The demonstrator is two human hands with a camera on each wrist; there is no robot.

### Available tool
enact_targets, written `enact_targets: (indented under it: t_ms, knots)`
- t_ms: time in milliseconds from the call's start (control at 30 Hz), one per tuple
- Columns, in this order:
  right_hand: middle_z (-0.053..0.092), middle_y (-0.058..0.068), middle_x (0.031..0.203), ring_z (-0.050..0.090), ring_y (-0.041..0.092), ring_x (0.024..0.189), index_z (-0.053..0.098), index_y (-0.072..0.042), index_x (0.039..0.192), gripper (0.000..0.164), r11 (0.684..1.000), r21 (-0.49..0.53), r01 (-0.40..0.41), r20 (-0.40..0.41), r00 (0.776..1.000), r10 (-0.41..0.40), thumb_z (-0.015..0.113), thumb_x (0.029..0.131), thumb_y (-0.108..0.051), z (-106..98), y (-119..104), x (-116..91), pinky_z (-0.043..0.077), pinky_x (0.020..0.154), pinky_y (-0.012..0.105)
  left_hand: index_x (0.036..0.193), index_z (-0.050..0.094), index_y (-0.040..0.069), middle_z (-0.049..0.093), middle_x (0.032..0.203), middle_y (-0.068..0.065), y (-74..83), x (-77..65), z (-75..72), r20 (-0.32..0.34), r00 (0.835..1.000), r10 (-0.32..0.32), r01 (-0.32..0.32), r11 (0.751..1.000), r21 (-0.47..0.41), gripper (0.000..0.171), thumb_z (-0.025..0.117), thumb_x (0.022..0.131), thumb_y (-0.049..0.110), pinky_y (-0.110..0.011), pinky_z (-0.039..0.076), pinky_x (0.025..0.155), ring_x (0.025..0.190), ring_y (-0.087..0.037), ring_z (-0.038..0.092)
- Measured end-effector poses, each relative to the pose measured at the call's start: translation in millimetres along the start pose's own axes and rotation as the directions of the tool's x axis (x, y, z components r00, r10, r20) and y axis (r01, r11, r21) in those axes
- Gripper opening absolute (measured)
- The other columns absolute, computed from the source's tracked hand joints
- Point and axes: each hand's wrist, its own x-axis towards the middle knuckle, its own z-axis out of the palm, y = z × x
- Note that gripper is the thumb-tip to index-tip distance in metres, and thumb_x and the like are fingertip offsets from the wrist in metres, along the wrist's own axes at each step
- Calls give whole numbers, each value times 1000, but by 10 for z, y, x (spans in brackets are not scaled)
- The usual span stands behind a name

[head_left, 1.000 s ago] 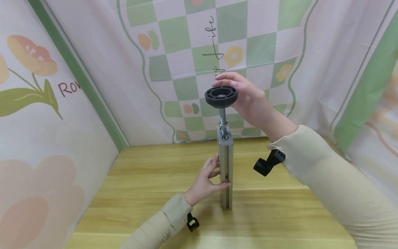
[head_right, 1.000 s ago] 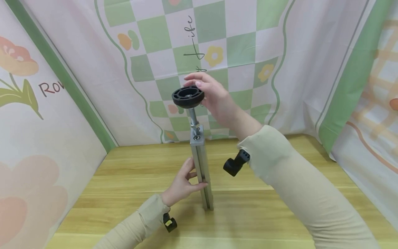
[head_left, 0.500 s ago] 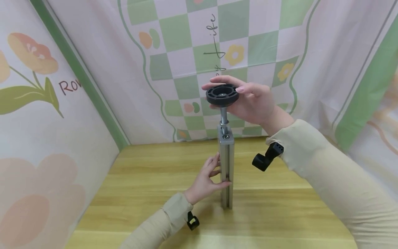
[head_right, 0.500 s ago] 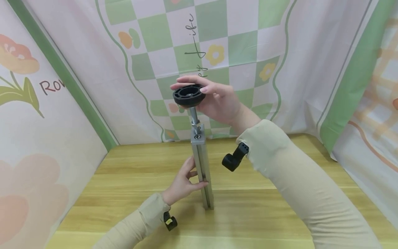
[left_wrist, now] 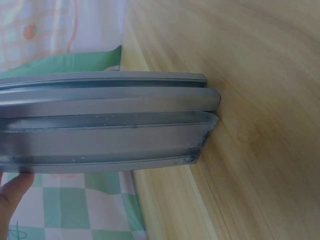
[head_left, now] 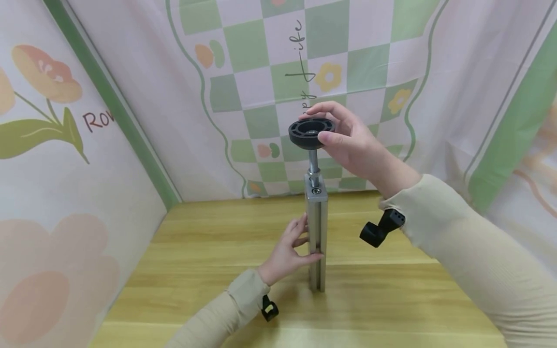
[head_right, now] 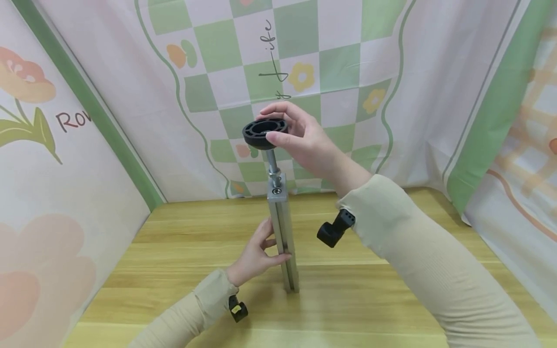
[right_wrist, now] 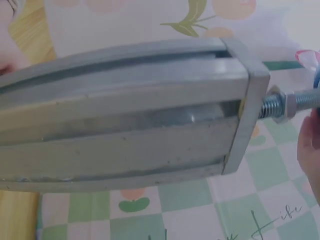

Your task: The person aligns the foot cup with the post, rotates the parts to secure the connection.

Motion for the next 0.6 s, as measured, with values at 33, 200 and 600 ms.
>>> enact_targets:
  t_ms: [33, 200, 600]
  knots:
    - [52, 12, 119, 53, 23, 110, 57, -12, 113, 27, 1000, -28, -9, -37, 999, 8, 61, 88, -5, 26, -10, -4, 47, 97, 25, 148, -1, 45, 36, 130, -24, 0, -2, -1, 1, 1000, 2, -2, 1000, -1, 117, 74, 75, -7, -31, 52, 95, 114, -34, 49]
    - [48, 11, 117, 55, 19, 103, 54, -16, 108, 35, 981, -180, -74, -192, 981, 39, 50, 83, 9, 147, -61, -20, 50, 89, 21, 150, -1, 41, 36, 131, -24, -2, -2, -3, 3, 1000, 14, -14, 1000, -1, 116, 74, 75, -7, -31, 51, 95, 114, -35, 50]
    - [54, 2, 105, 57, 13, 88, 53, -9, 108, 41, 760, -631, -155, -396, 907, -144, 76, 74, -2, 367, -91, -22, 49, 68, 16, 146, -1, 50, 35, 132, -24, -2, 10, 6, -5, 1000, 3, -3, 1000, -11, 119, 74, 74, -8, -32, 52, 94, 114, -34, 49]
